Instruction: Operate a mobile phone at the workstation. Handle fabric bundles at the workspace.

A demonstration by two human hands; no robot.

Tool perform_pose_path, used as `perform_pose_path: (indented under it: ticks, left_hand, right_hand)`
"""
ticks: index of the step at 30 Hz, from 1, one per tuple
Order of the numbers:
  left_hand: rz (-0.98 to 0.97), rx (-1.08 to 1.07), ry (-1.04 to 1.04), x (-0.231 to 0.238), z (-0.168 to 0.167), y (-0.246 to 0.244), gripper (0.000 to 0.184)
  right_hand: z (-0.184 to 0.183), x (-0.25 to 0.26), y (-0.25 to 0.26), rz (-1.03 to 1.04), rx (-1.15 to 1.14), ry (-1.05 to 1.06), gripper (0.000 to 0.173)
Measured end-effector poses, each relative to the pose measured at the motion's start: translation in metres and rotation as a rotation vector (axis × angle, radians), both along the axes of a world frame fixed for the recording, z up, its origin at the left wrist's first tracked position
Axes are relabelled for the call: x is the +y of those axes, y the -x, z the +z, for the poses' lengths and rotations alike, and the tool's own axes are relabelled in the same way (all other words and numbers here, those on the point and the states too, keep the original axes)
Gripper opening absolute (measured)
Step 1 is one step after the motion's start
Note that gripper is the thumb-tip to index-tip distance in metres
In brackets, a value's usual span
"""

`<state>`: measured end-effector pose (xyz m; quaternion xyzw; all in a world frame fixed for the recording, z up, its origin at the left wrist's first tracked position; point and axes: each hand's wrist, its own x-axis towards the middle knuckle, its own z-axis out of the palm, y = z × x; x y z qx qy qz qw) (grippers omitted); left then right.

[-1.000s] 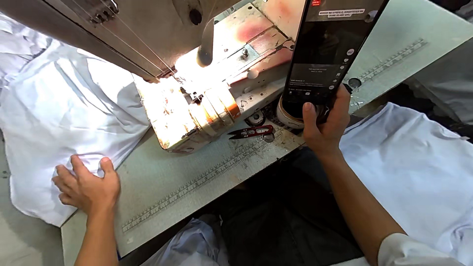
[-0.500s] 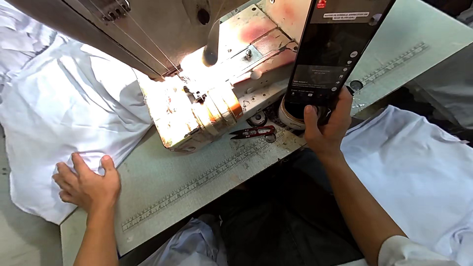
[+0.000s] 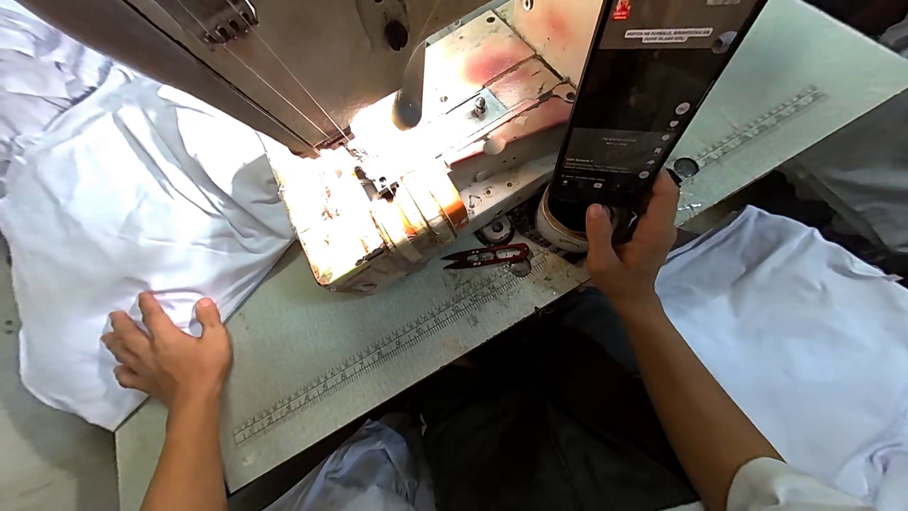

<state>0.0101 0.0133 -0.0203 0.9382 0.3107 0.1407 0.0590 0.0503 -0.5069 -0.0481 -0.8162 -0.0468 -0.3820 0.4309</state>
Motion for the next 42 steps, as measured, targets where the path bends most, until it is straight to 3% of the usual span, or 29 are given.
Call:
perform_pose_path:
  ticks: [24,42]
  left_hand:
    - [0.005,0.013,-0.019,-0.0003,-0.0008,-0.0006,0.078]
    - [0.002,0.001,-0.006,0.0001,-0.0012,0.0000,0.080]
  right_hand:
    - [-0.0021,-0.0026,-0.0003,0.069,-0.044,-0.027,0.052]
    - [-0.0013,-0.0015,0.0007,0.038,-0.009,-0.018,0.057]
